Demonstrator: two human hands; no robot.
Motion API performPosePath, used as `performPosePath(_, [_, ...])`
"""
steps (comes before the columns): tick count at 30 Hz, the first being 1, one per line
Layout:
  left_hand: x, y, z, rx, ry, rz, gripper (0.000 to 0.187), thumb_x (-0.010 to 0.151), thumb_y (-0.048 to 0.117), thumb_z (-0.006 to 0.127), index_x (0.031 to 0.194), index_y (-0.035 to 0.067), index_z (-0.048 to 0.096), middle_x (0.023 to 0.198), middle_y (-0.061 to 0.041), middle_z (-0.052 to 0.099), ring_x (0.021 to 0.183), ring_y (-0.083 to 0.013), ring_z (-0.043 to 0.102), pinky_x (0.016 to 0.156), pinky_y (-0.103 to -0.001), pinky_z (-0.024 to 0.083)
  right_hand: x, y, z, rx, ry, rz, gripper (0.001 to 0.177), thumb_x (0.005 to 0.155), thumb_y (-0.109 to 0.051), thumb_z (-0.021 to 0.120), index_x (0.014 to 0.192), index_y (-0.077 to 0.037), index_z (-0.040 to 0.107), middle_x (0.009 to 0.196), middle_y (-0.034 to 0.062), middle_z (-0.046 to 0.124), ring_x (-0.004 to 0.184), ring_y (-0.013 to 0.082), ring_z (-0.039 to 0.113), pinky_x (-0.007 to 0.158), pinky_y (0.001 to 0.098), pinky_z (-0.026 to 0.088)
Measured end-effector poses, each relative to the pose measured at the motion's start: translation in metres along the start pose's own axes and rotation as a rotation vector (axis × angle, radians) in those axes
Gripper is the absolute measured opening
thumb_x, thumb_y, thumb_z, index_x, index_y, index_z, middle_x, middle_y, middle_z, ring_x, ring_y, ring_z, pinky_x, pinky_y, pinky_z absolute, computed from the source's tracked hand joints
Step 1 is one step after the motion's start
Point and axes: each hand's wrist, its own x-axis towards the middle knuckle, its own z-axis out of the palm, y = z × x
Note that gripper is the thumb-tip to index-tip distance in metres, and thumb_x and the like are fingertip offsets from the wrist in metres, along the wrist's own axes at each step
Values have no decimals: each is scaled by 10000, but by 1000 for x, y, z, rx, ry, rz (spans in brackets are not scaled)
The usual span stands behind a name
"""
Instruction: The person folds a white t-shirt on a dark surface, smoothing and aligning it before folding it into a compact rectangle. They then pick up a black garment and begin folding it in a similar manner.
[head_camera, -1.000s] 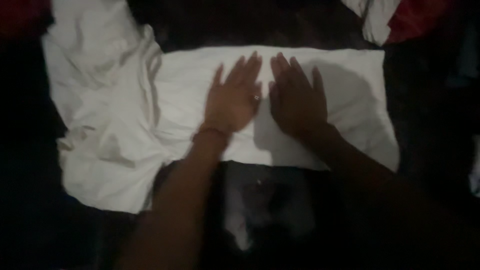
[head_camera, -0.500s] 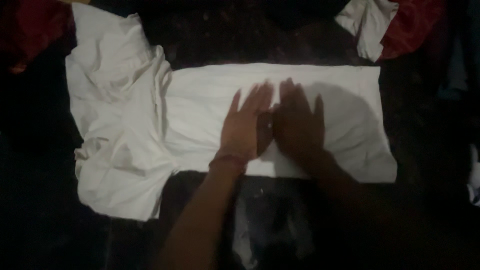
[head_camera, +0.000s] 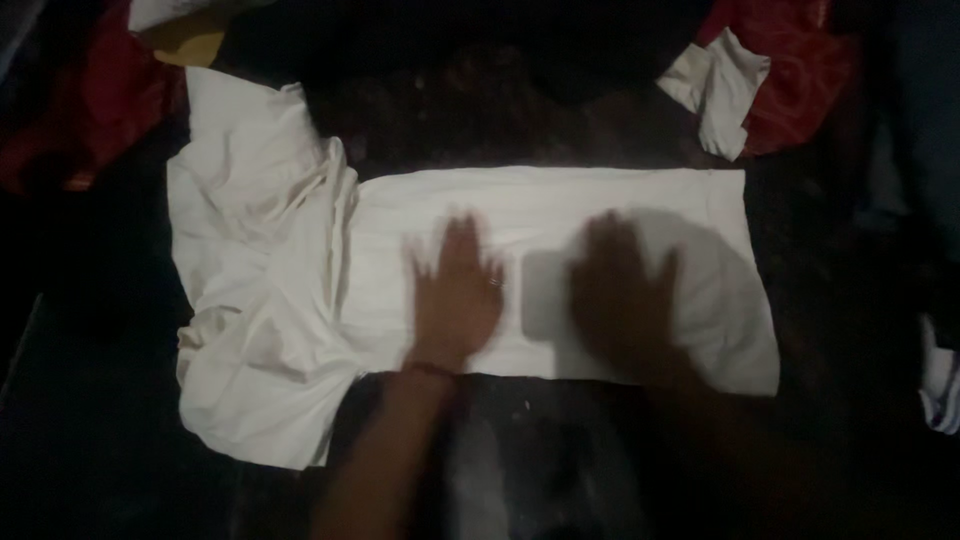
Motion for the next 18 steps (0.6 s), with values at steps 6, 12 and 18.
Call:
performPosePath(6, [-25,-8,-7,-126,-208,199,584,1053,442,223,1608,266,263,1701,-12,204,1567,-234,154,1260,-551,29,-32,23,-15,117,42,-45,605,1039,-494,319,1599,-279,239,1689,44,175,1549,291,175,1200,683,93])
performPosePath(12, [-16,-71,-62,24,-222,-10,611,1027,504,240,1612,331,209,1709,6,163,1550,-230,127,1212,-502,106,-24,71,-33,92,-152,146,638,1011,-517,321,1607,-338,182,1699,40,92,1536,283,109,1173,686,55])
performPosePath(18, [-49,-56,-85,-23,-370,351,684,1024,564,329,1599,200,264,1713,-85,191,1564,-296,164,1207,-532,107,-63,108,-39,126,-113,-271,711,954,-537,469,1603,-301,297,1724,28,167,1547,242,165,1176,635,122])
